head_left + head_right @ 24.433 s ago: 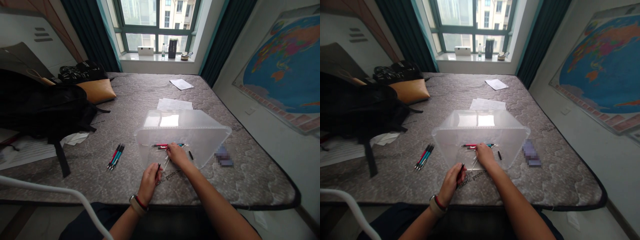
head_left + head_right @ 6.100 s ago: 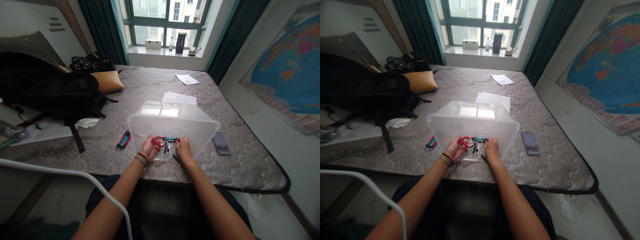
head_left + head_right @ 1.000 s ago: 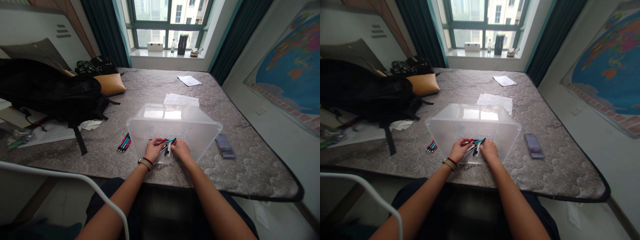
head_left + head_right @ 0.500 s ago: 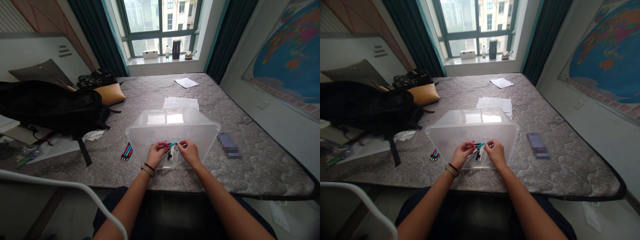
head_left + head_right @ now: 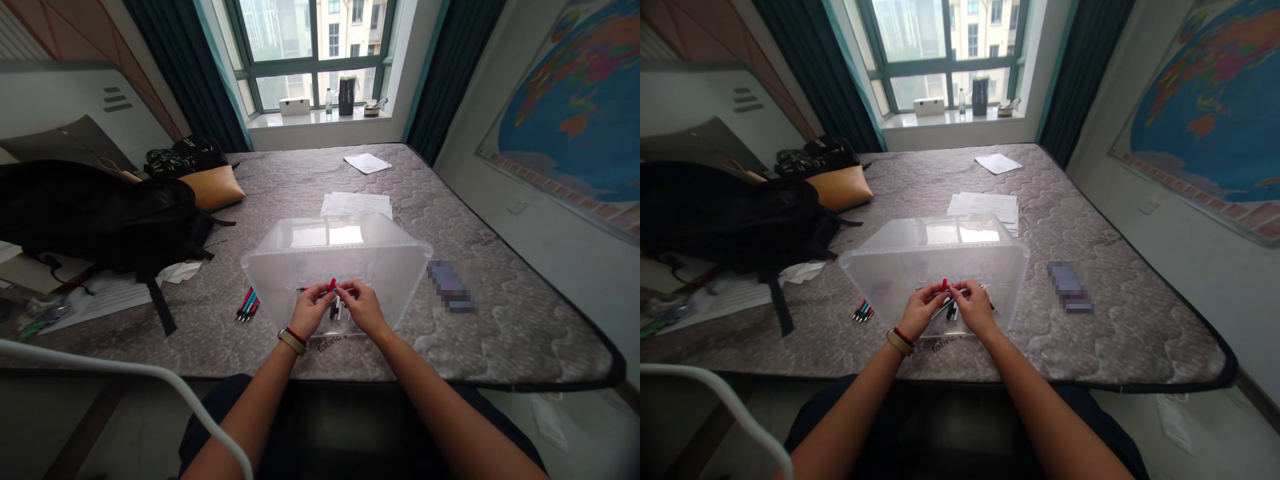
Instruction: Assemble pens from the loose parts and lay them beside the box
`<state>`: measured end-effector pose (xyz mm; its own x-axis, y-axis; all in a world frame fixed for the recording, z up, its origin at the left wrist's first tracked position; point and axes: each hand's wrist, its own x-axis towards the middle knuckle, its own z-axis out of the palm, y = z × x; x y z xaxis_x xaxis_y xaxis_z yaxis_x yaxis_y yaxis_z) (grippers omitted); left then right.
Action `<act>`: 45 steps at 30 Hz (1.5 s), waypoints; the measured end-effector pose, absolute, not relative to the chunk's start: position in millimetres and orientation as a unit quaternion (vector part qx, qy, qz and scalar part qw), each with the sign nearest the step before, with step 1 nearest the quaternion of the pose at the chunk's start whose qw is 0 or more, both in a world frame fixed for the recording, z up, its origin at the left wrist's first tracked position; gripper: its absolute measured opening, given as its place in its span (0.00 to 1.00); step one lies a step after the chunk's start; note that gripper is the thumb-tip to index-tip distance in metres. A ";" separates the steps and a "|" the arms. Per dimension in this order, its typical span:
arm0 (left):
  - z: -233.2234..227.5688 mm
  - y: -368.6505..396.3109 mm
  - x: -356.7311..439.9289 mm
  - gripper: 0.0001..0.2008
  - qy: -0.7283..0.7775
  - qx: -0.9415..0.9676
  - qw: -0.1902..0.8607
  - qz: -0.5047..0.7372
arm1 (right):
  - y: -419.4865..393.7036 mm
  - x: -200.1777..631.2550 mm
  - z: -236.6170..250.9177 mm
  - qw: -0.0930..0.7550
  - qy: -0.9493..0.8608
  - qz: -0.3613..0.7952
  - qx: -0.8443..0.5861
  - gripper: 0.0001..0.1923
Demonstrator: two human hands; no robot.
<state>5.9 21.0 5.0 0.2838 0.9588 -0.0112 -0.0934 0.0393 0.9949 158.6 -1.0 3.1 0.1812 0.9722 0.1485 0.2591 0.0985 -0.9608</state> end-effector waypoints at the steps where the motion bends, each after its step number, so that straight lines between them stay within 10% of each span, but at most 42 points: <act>1: 4.7 20.9 5.8 0.18 0.407 0.538 0.591 0.442 | -0.6 158.4 1.5 0.513 -0.533 0.353 -0.573 0.16; 45: 3.7 21.0 8.9 0.20 0.430 0.476 0.618 0.455 | -2.5 172.3 13.5 0.559 -0.533 0.298 -0.560 0.19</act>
